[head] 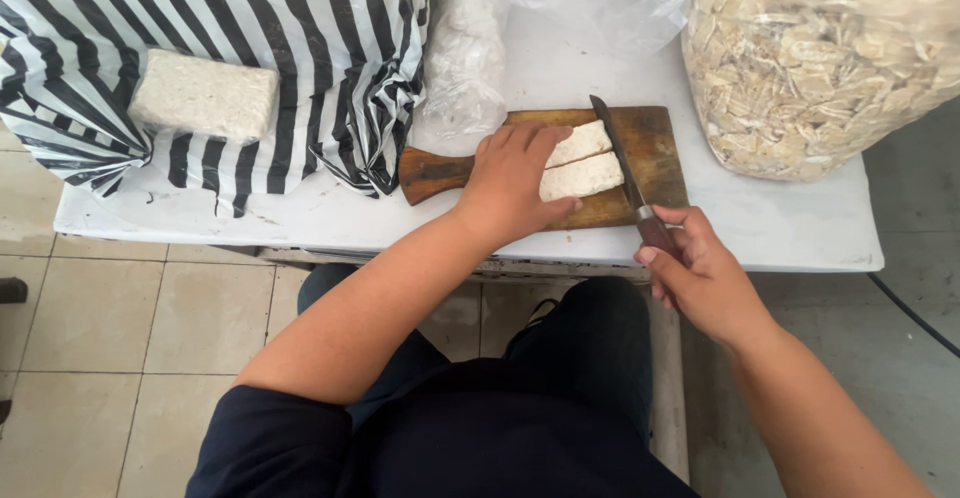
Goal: The person slices a white block of food into thin strips on a wooden cutting board using a knife. The slices are then transferred into a large plastic bag. The person repeats the slicing process with another block.
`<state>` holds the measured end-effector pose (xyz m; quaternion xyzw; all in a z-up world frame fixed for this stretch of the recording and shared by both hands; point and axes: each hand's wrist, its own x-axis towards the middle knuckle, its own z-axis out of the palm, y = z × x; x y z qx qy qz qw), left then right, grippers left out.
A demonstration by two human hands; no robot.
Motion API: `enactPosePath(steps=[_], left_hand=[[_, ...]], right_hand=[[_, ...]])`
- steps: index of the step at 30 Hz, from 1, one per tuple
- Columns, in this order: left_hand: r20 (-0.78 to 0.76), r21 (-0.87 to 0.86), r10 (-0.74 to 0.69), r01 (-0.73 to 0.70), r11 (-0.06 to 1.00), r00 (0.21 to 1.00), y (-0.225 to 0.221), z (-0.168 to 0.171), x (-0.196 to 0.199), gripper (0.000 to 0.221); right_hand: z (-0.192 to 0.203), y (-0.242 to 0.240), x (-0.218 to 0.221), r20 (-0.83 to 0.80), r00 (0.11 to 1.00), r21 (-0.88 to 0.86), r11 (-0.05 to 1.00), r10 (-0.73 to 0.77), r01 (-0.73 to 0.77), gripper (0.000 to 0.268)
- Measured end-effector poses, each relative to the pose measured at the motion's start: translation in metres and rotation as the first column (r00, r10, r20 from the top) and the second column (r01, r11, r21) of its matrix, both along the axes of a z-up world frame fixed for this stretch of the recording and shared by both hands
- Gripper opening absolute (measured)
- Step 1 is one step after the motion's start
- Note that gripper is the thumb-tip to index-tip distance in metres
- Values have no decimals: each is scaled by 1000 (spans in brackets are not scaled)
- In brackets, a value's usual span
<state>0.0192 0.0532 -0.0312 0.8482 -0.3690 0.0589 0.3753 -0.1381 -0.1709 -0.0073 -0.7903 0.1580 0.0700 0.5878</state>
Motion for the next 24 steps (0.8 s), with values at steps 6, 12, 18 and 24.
enactPosePath(steps=[6,12,18,24], left_hand=[[-33,-7,-17,17,1000,999,4,0,2,75],[-29,49,-55,57,997,998,11,10,6,75],[118,43,-60,56,998,991,-4,9,1,72],[157,94,-53,38,995,986,-13,2,0,61]], right_hand=[[-2,5,1,20,1000,-15,1000,23,-22,52],[-1,4,0,8,1000,34,999,19,-19,49],[-1,3,4,-10,1000,26,999,-25,25,47],[-8,11,3,44,999,41,999,6,-8,47]])
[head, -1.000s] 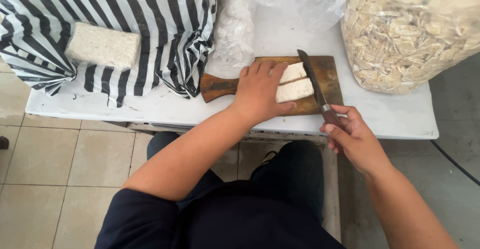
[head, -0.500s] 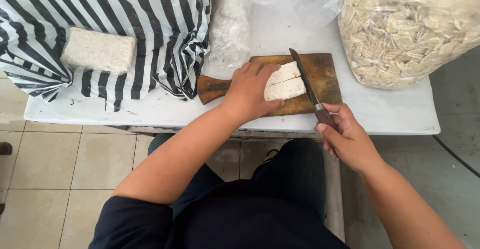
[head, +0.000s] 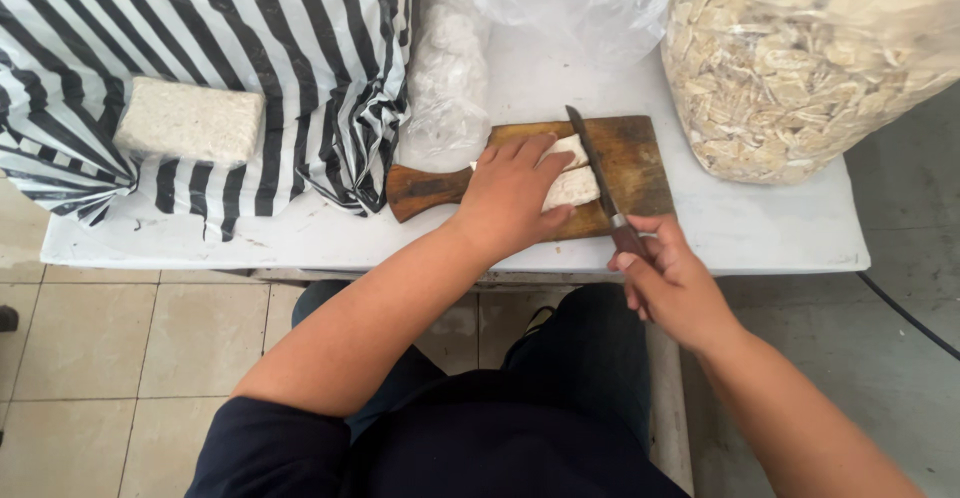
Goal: The person slices a white block of food into thin strips on a wooden cutting board using a knife. The slices are then transferred into a large plastic bag. The person repeats the slicing process with another block.
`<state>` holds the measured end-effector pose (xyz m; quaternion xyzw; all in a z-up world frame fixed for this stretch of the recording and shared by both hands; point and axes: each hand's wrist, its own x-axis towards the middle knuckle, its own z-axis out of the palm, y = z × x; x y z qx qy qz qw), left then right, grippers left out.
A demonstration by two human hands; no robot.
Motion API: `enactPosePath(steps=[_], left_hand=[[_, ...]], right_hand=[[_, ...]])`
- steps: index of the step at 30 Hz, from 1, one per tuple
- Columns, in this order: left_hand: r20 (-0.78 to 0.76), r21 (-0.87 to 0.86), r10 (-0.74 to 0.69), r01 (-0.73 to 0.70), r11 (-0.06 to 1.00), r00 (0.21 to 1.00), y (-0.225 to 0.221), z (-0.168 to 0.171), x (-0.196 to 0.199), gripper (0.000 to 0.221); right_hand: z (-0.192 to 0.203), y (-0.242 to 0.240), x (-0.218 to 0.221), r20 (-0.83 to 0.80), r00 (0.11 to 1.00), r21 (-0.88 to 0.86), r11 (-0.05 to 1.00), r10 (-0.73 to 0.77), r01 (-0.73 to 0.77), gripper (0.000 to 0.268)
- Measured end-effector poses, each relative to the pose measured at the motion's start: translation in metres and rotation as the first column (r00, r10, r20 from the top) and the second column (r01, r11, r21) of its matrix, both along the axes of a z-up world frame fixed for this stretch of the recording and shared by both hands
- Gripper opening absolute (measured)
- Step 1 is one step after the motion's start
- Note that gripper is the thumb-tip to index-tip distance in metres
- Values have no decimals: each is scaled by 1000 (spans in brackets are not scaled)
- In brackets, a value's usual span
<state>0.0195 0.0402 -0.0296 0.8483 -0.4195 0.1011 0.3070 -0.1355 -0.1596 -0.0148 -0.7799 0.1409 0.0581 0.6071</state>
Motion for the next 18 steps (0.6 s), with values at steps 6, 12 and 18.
enactPosePath(steps=[6,12,18], left_hand=[[3,-3,5,-5,1000,1000,3,2,0,55],[107,-109,-34,46,993,994,-4,3,-4,49],[116,-79,-35,44,996,993,-7,-2,-3,43]], right_hand=[[-2,2,0,3,1000,-17,1000,16,-16,45],[-2,2,3,-12,1000,23,1000,-19,19,41],[-4,2,3,-9,1000,-5,1000,12,-12,40]])
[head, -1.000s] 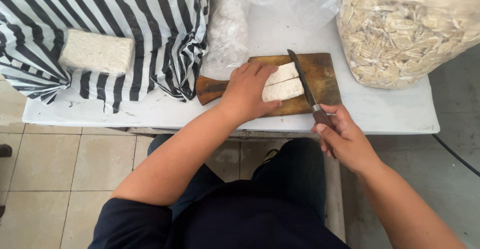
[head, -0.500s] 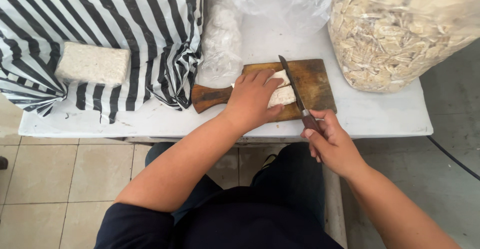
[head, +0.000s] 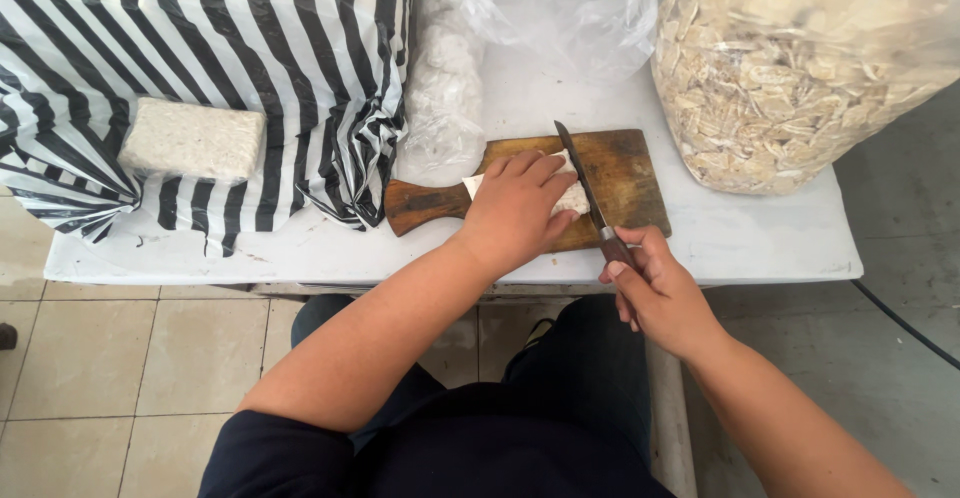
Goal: The person slices a white block of food into thin strips on a wooden cutting board using a knife. The slices are then transferred into a large plastic bag. The person repeats the slicing process with another block.
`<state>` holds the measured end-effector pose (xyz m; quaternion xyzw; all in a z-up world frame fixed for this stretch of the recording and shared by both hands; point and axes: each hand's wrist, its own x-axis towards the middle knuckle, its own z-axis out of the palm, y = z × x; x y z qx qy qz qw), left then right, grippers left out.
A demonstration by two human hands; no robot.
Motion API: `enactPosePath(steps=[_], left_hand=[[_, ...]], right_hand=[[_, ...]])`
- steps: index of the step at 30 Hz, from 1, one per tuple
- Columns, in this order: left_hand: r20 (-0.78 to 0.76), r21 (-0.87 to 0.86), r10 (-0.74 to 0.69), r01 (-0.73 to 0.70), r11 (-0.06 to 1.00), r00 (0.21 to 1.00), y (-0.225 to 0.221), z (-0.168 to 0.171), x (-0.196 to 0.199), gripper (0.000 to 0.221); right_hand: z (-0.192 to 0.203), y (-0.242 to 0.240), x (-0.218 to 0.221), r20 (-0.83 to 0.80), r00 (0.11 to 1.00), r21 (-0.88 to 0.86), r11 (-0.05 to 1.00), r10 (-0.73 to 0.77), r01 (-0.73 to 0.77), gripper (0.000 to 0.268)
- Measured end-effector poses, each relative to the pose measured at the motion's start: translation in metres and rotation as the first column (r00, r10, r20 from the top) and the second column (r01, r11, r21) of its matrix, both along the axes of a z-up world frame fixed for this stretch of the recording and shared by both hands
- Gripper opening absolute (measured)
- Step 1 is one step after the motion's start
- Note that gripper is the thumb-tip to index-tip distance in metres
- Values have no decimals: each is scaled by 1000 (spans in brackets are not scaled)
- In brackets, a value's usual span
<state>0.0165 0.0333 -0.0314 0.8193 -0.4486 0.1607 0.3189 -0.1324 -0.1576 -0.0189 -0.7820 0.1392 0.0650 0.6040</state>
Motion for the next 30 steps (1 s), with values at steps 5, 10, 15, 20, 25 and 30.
enactPosePath(steps=[5,10,15,20,25,30], left_hand=[[29,5,-4,3,1000,1000,0,0,0,43],[22,39,-22,22,999,1000,0,-1,0,44],[45,50,-17,14,999,999,-2,-2,0,41],[46,113,-4,-1,994,999,-1,-5,-1,41],[27,119,-6,3,993,1000,0,-8,2,42],[7,57,-24,24,998,1000,2,-9,1,41]], right_hand=[[2,-1,1,1,1000,-17,1000,21,-21,39],[3,0,1,-2,1000,-30,999,15,-16,40],[2,3,-1,7,1000,-6,1000,7,-7,40],[-3,3,-3,21,1000,12,1000,11,-11,41],[-4,4,1,46,998,22,999,36,-37,41],[10,2,-2,18,999,-3,999,-33,33,40]])
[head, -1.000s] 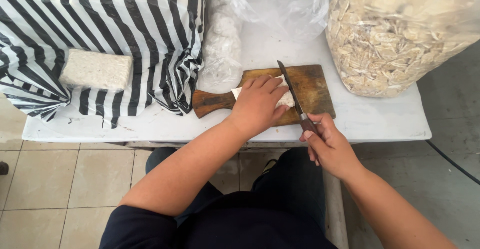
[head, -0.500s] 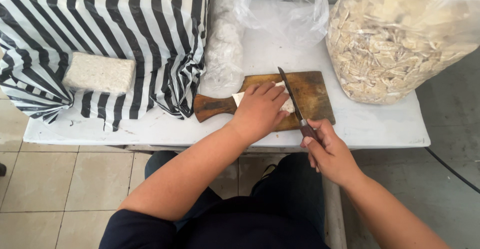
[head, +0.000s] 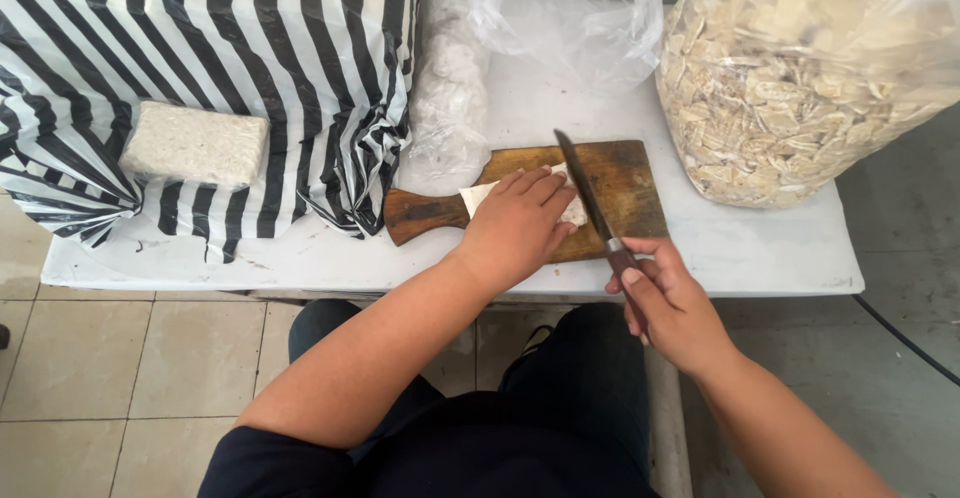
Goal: The person slices a white block of food into thin strips on a wooden cutting board using a knife. The slices are then transferred into a large plastic bag. The person repeats the slicing process with another block.
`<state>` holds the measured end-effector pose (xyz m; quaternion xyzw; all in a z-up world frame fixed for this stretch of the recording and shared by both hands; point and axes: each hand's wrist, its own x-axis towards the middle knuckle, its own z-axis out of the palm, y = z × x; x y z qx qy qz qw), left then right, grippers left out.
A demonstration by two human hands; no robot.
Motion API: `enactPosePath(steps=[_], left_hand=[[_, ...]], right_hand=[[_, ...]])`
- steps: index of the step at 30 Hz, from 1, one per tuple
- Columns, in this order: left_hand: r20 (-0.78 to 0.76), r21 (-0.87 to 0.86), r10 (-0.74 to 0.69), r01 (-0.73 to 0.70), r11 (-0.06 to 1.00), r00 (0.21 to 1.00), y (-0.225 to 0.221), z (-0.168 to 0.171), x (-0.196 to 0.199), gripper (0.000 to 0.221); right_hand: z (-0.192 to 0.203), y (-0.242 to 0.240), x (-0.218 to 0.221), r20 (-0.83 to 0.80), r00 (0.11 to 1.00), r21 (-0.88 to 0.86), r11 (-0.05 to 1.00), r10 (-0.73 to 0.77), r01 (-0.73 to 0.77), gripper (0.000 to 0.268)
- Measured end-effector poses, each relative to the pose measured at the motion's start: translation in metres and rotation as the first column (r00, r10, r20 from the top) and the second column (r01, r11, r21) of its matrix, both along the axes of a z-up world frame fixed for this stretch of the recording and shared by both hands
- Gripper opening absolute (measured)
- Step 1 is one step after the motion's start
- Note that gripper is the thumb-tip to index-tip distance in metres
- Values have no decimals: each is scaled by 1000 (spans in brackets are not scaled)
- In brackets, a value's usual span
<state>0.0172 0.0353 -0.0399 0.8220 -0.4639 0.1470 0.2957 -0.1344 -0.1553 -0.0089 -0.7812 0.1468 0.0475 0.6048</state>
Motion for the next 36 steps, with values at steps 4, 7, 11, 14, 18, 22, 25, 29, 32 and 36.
enactPosePath(steps=[4,7,11,14,18,22,25,29,32,36], left_hand=[[14,-14,-3,3,1000,1000,2,1,-1,39],[26,-11,-1,1,1000,1000,1,3,-1,39],[38,-22,2,-1,1000,999,2,4,-2,38],[40,-6,-4,4,1000,999,1,5,-1,36],[43,12,-13,12,1000,999,1,4,1,35],[50,20,-12,11,1000,999,0,5,1,34],[50,34,-9,7,999,999,-2,4,1,35],[51,23,14,-15,1000,999,-3,0,-1,36],[-4,9,-5,5,1000,1000,-2,0,-1,39],[0,18,-11,11,1000,1000,-1,-2,2,37]], right_hand=[[9,4,-6,7,1000,-20,1000,3,-3,42],[11,6,-8,0,1000,-31,1000,5,-5,40],[11,7,-9,-36,999,-34,999,-3,2,38],[10,7,-10,-41,999,-62,998,6,-9,37],[9,8,-6,-78,997,-74,997,9,-15,36],[7,9,6,-85,996,-97,995,23,-32,35],[1,14,20,-57,998,-131,991,24,-32,32],[-3,14,23,-76,997,-121,992,12,-21,31],[0,13,7,-84,996,-133,991,21,-32,32],[1,11,-6,-100,995,-71,997,10,-17,35]])
